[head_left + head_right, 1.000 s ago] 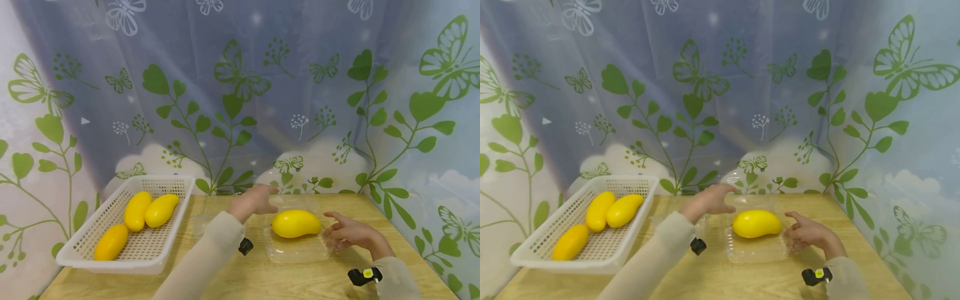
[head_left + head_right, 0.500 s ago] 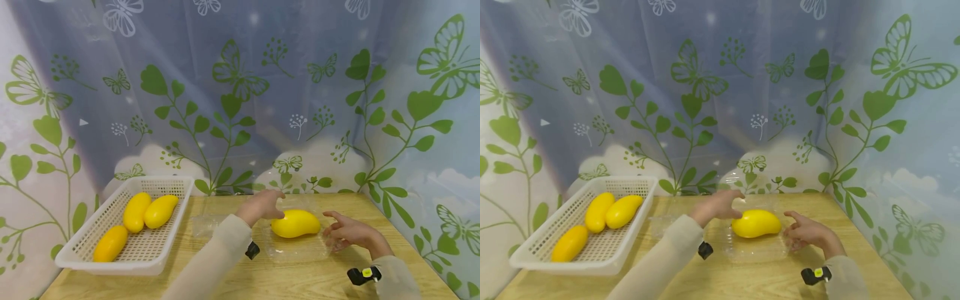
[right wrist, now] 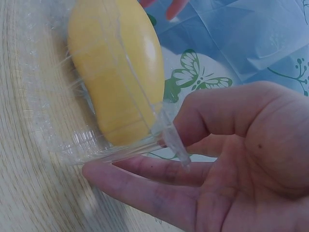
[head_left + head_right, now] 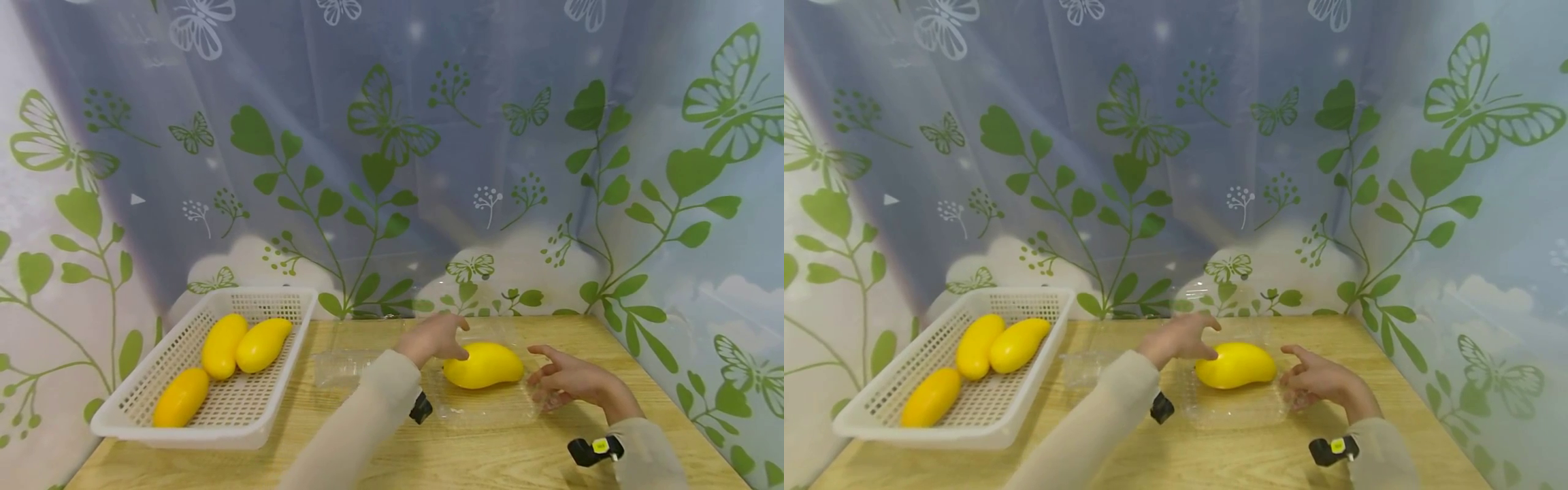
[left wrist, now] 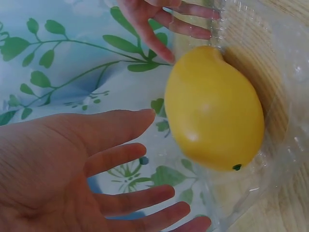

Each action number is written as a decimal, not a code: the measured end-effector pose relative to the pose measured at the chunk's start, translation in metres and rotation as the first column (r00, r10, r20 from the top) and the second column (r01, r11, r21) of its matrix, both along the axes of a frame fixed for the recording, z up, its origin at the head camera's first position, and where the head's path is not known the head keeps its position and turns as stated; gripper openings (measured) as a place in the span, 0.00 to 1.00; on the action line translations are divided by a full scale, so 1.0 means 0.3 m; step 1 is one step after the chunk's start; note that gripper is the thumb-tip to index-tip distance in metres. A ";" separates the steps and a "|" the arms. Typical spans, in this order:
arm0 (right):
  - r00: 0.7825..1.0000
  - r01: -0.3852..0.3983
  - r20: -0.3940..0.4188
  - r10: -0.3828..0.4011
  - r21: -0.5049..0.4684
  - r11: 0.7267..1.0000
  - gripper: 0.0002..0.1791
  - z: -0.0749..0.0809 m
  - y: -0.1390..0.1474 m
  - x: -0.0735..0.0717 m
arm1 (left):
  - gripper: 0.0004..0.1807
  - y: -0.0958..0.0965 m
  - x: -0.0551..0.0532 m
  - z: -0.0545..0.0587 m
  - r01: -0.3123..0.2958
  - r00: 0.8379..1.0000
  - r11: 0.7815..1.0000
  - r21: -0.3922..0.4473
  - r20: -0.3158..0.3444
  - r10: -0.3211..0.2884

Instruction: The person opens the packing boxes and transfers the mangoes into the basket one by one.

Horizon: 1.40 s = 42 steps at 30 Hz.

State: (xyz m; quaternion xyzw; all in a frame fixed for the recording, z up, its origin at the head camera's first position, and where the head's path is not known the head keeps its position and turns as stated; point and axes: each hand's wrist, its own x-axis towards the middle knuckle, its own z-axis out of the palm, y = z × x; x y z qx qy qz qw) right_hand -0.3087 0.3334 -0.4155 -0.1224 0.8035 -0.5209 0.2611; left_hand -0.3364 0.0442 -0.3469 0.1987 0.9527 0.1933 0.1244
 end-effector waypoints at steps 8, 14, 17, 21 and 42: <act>1.000 0.001 -0.008 -0.001 0.005 1.000 0.51 0.002 -0.002 0.001 | 0.30 0.021 -0.015 -0.034 -0.023 0.998 0.999 0.034 0.053 0.022; 1.000 -0.003 -0.007 0.003 0.004 1.000 0.51 0.009 -0.005 0.003 | 0.28 0.029 -0.020 -0.055 -0.045 0.997 0.999 0.023 0.065 0.044; 1.000 -0.011 -0.008 0.011 0.003 1.000 0.51 0.011 -0.004 0.001 | 0.29 0.030 -0.020 -0.059 -0.054 0.996 0.998 0.023 0.076 0.052; 1.000 -0.009 -0.008 0.009 -0.001 1.000 0.52 0.010 -0.005 -0.002 | 0.30 0.033 -0.016 -0.059 -0.048 0.997 0.999 0.006 0.068 0.047; 1.000 0.000 0.001 0.000 0.004 1.000 0.50 -0.002 0.002 -0.002 | 0.33 0.076 -0.023 -0.066 -0.050 0.997 0.995 -0.089 0.048 0.055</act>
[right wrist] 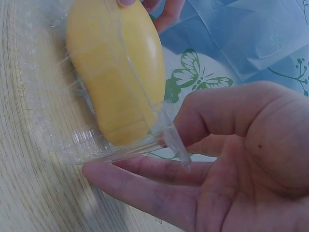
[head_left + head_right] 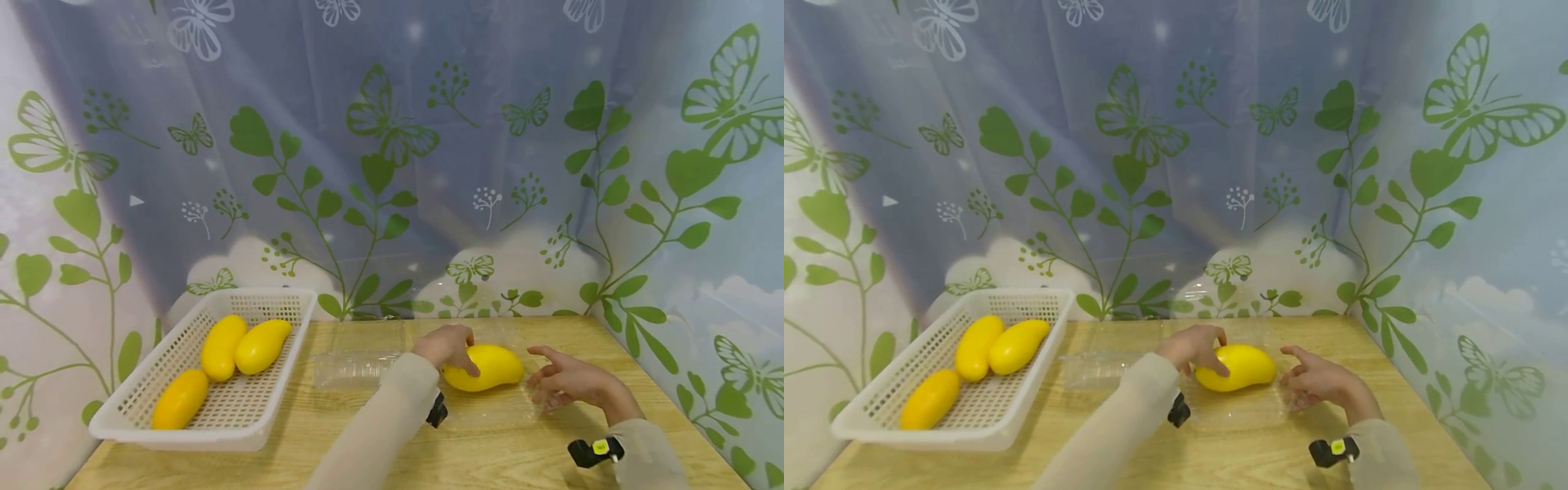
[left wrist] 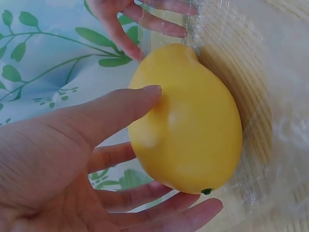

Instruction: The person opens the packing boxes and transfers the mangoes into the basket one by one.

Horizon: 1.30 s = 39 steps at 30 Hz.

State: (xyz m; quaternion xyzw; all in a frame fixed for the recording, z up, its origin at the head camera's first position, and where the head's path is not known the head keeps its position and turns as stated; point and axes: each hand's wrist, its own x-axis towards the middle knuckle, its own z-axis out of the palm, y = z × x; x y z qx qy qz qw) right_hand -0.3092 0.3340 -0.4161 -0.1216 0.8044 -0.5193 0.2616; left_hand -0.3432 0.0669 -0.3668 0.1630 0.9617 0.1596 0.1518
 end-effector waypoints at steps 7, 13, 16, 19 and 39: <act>1.000 0.004 -0.001 -0.004 -0.006 1.000 0.50 0.005 0.002 0.002 | 0.31 0.017 0.003 -0.002 0.021 1.000 1.000 -0.024 -0.017 -0.021; 1.000 0.007 -0.005 -0.007 -0.010 1.000 0.51 0.007 -0.001 -0.002 | 0.35 0.024 0.003 -0.018 0.024 1.000 0.999 -0.026 -0.009 -0.024; 1.000 0.008 -0.003 -0.008 -0.013 1.000 0.51 0.005 -0.002 -0.003 | 0.37 0.027 0.007 -0.021 0.023 1.000 0.999 -0.037 -0.005 -0.023; 1.000 0.011 -0.001 -0.011 -0.012 1.000 0.51 0.001 -0.001 -0.002 | 0.37 0.029 0.012 -0.024 0.027 1.000 0.999 -0.036 -0.006 -0.028; 1.000 0.013 -0.001 -0.013 -0.003 1.000 0.52 -0.006 -0.002 -0.004 | 0.36 0.010 0.032 -0.044 0.063 0.998 0.998 0.028 -0.022 -0.062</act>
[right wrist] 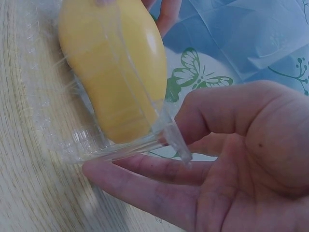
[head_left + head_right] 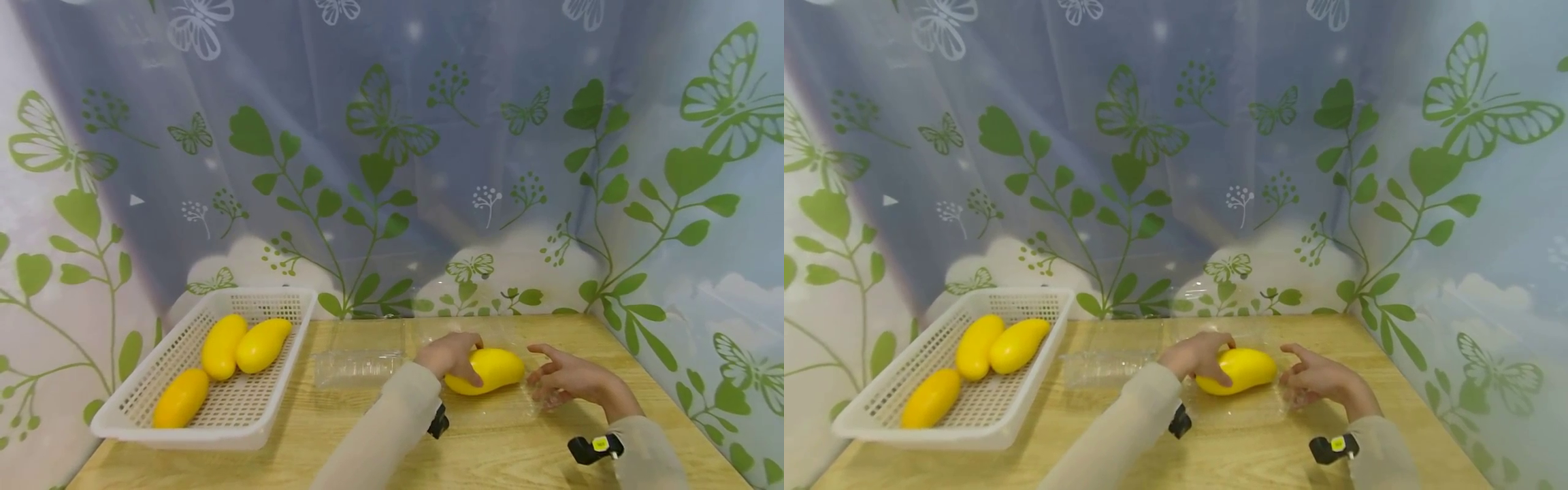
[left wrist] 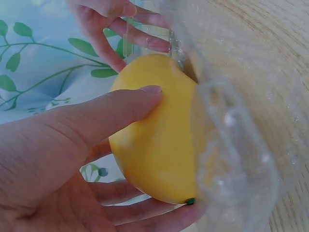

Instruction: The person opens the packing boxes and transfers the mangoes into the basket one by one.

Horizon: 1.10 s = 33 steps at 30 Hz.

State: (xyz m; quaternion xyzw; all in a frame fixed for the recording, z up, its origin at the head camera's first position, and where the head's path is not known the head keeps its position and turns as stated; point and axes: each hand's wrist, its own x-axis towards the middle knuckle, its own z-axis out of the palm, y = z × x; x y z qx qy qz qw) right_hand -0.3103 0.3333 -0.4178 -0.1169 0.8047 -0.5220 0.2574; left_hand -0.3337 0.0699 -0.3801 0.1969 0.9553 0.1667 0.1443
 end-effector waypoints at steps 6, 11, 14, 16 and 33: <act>1.000 0.017 0.009 -0.017 0.010 1.000 0.53 0.003 -0.002 0.003 | 0.37 0.001 0.001 -0.006 -0.006 1.000 1.000 0.016 -0.004 0.006; 1.000 0.007 0.008 -0.007 0.007 1.000 0.53 0.006 -0.001 0.005 | 0.38 0.000 0.005 -0.009 -0.013 1.000 1.000 0.026 -0.007 0.013; 1.000 0.002 0.012 -0.002 0.002 1.000 0.52 0.006 0.000 0.005 | 0.37 -0.003 0.009 -0.007 -0.012 1.000 0.999 0.037 -0.013 0.012; 1.000 -0.003 0.010 0.003 -0.001 1.000 0.52 0.007 0.000 0.005 | 0.37 -0.005 0.012 -0.004 -0.009 1.000 0.999 0.047 -0.020 0.010; 1.000 0.018 -0.009 -0.018 0.017 1.000 0.50 0.006 -0.004 0.006 | 0.37 -0.045 0.036 0.052 0.055 0.995 0.988 0.144 -0.094 -0.042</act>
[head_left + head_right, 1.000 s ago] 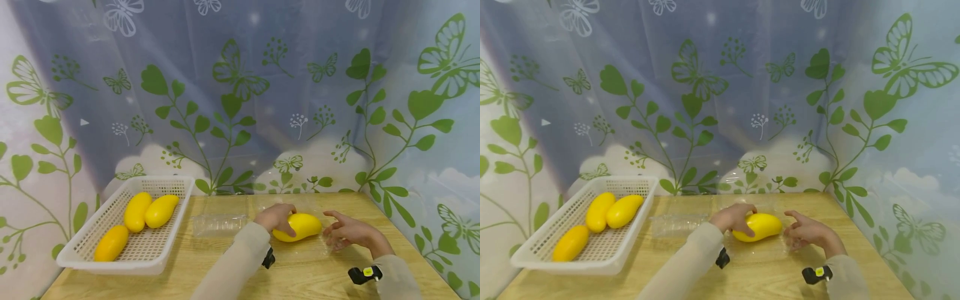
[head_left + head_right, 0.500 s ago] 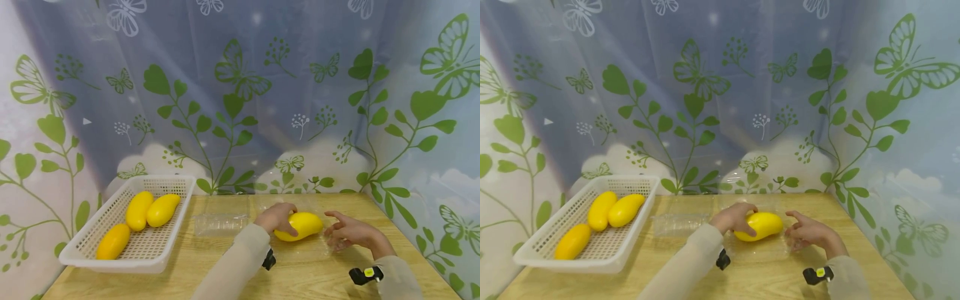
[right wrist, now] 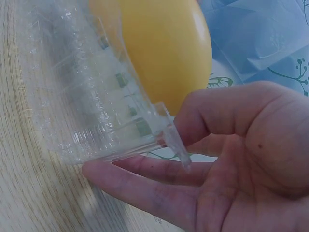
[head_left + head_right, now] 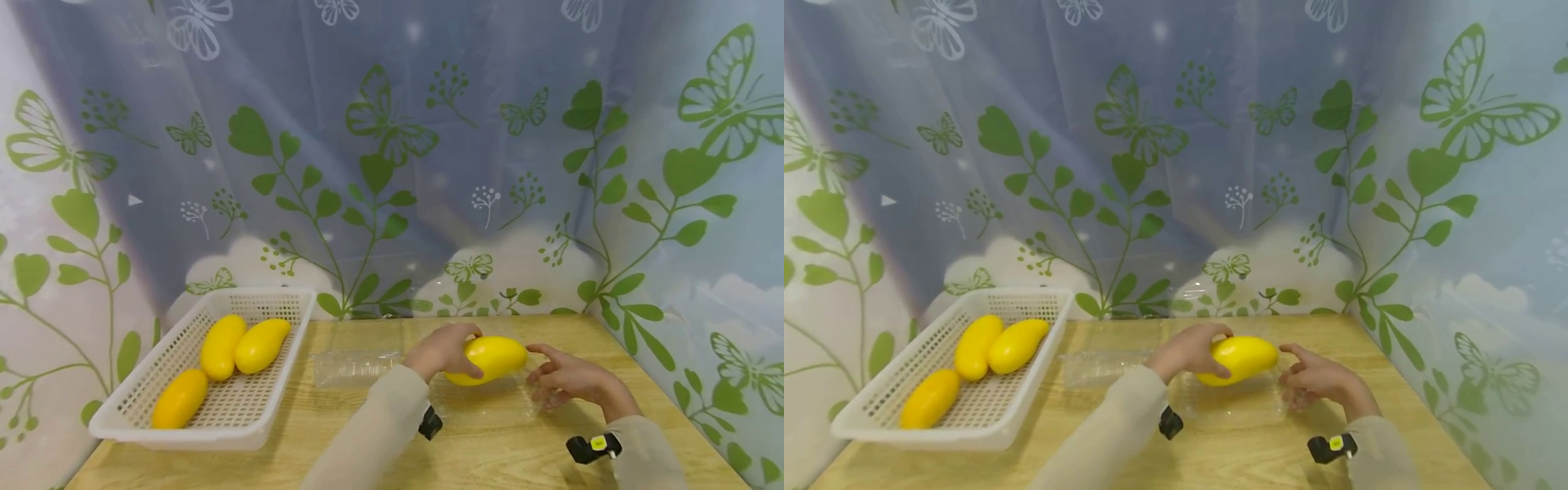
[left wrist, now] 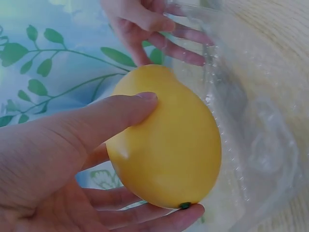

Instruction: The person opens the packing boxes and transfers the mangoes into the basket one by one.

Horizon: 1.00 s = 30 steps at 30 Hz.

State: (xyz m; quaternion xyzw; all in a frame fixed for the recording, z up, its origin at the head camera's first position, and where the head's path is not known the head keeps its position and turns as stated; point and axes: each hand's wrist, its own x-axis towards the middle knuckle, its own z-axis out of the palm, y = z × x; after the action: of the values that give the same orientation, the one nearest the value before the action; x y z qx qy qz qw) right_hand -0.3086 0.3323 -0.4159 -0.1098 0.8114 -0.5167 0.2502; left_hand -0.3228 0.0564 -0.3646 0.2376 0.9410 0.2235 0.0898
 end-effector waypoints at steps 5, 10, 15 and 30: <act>1.000 -0.005 -0.002 0.005 -0.003 1.000 0.51 0.004 -0.001 -0.003 | 0.37 -0.029 -0.001 0.023 0.016 1.000 1.000 0.003 -0.023 -0.016; 1.000 -0.011 0.005 0.011 -0.009 1.000 0.50 -0.001 0.003 -0.003 | 0.37 -0.052 -0.001 0.033 0.009 1.000 1.000 0.005 -0.021 -0.009; 1.000 -0.015 0.007 0.015 -0.017 1.000 0.50 -0.002 0.001 0.001 | 0.37 -0.073 0.007 0.039 0.014 0.999 1.000 0.002 -0.035 -0.014; 1.000 -0.008 0.001 0.008 -0.013 1.000 0.51 -0.007 0.000 -0.002 | 0.36 -0.120 0.043 0.045 0.039 0.997 0.998 0.048 -0.073 -0.036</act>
State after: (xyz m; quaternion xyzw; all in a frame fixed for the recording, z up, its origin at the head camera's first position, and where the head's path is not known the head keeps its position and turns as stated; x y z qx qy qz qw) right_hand -0.3092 0.3321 -0.4180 -0.1142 0.8073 -0.5213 0.2520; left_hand -0.3100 0.0203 -0.3511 0.2653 0.9333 0.2361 0.0539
